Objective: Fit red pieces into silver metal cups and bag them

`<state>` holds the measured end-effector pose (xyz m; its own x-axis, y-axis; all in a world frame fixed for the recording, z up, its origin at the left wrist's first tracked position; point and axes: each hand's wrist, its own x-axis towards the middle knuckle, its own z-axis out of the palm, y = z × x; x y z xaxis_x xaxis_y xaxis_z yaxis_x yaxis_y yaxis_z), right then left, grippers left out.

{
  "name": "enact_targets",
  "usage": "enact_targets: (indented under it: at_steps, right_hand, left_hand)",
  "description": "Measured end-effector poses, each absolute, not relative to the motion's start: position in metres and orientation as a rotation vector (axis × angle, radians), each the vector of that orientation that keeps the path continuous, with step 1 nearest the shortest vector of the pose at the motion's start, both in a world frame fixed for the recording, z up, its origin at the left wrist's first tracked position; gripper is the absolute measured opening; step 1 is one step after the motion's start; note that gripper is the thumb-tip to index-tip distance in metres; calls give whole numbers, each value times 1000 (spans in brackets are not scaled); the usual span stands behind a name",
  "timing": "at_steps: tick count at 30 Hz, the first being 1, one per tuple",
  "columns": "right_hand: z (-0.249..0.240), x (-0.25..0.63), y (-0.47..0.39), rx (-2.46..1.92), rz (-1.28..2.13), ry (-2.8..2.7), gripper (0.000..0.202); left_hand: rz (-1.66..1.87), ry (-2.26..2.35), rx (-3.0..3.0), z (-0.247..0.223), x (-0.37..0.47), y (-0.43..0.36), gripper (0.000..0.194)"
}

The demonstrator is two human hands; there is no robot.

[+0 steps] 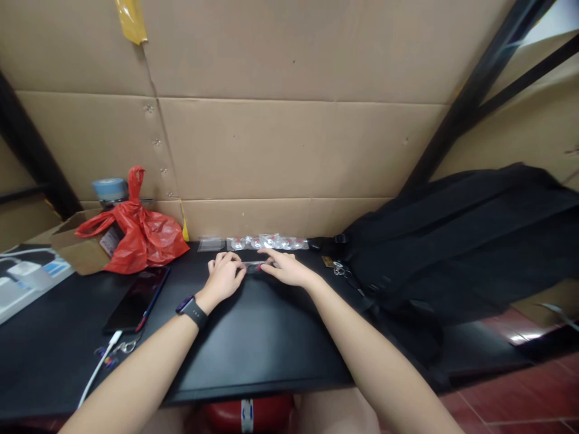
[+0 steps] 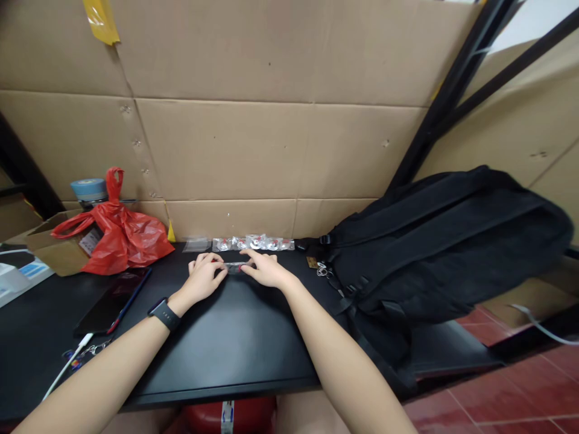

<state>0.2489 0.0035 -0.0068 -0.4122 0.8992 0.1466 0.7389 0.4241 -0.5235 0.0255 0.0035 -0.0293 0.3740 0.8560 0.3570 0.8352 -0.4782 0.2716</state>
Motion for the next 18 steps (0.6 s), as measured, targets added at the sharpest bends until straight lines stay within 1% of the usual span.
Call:
enact_targets:
  at_steps: [4, 9, 13, 18]
  right_hand:
    - [-14, 251, 9, -1321, 594, -2211, 48]
    - [-22, 246, 15, -1201, 719, -1968, 47]
    - [-20, 241, 13, -1088, 858, -1808, 51]
    - [-20, 239, 17, -1075, 940, -1621, 58]
  left_hand:
    - [736, 1580, 2523, -29, 25, 5, 25]
    - [800, 1615, 2409, -24, 27, 3, 26]
    - [876, 1612, 2362, -20, 26, 2, 25]
    - [926, 1648, 2319, -14, 12, 11, 27]
